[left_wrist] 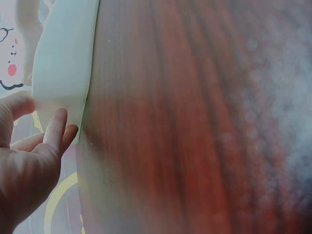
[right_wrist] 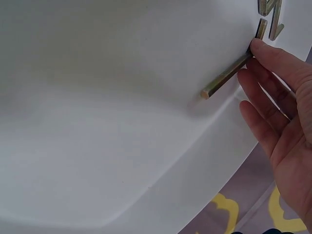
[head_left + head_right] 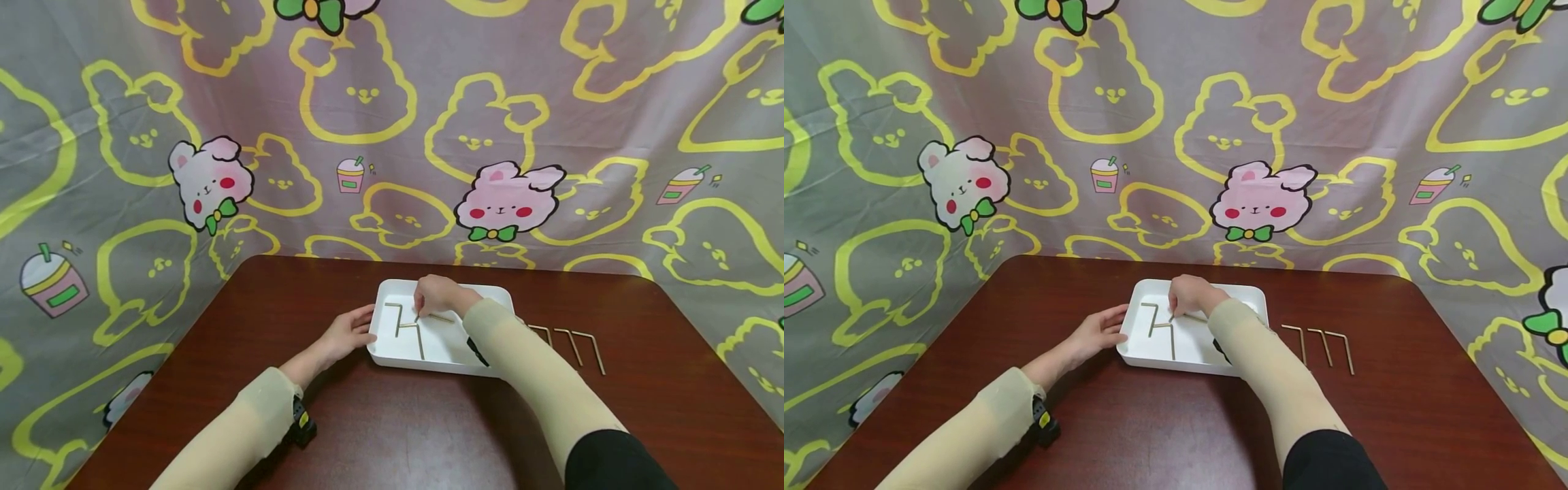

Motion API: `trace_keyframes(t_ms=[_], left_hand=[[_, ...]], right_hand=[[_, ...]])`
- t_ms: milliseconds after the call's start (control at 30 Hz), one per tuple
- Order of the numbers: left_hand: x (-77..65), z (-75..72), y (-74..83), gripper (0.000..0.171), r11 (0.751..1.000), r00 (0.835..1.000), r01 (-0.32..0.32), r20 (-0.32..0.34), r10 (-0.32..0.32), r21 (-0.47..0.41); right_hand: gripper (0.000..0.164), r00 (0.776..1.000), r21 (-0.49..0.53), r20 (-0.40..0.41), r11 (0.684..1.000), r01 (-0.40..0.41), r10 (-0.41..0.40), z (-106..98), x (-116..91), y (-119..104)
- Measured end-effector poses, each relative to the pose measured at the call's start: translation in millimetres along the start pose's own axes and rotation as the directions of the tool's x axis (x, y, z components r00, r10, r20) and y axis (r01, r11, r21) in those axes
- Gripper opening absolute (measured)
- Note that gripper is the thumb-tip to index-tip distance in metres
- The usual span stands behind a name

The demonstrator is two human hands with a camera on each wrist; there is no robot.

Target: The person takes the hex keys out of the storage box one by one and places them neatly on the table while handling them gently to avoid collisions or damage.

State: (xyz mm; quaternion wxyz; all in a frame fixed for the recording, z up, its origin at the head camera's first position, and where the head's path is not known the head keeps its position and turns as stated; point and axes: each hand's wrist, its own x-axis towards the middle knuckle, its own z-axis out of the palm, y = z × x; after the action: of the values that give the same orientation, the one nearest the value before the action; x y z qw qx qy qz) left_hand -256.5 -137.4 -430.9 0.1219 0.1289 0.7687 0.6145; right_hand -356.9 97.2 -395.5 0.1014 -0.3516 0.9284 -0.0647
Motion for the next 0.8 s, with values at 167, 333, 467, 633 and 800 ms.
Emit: trace_keyframes(t_ms=[167, 333, 467, 633, 800], left_hand=[[2.0, 0.3, -2.8, 0.063, 1.000, 1.000, 0.002, -0.007, -0.002, -0.006], [1.8, 0.0, -2.9, 0.063, 1.000, 1.000, -0.012, 0.001, 0.012, 0.000], [1.6, -0.3, -3.0, 0.064, 1.000, 1.000, -0.011, -0.007, 0.011, -0.004], [1.9, -0.5, -3.5, 0.063, 1.000, 1.000, -0.010, -0.007, 0.010, 0.007], [0.5, 0.4, -1.6, 0.064, 1.000, 1.000, -0.002, -0.008, 0.002, 0.002]], right_hand=[[0.004, 1.000, -0.006, 0.002, 1.000, -0.002, 0.002, 1.8, 0.7, 0.6], [0.005, 1.000, -0.002, -0.001, 1.000, -0.002, 0.002, 1.0, -0.2, -0.5], [0.007, 1.000, -0.007, 0.000, 1.000, 0.003, -0.003, 0.3, -0.1, -0.5], [0.009, 1.000, -0.008, 0.006, 1.000, 0.005, -0.005, 0.7, 1.2, 0.0], [0.005, 1.000, -0.017, 0.009, 1.000, -0.001, 0.001, 2.2, 2.4, 0.2]])
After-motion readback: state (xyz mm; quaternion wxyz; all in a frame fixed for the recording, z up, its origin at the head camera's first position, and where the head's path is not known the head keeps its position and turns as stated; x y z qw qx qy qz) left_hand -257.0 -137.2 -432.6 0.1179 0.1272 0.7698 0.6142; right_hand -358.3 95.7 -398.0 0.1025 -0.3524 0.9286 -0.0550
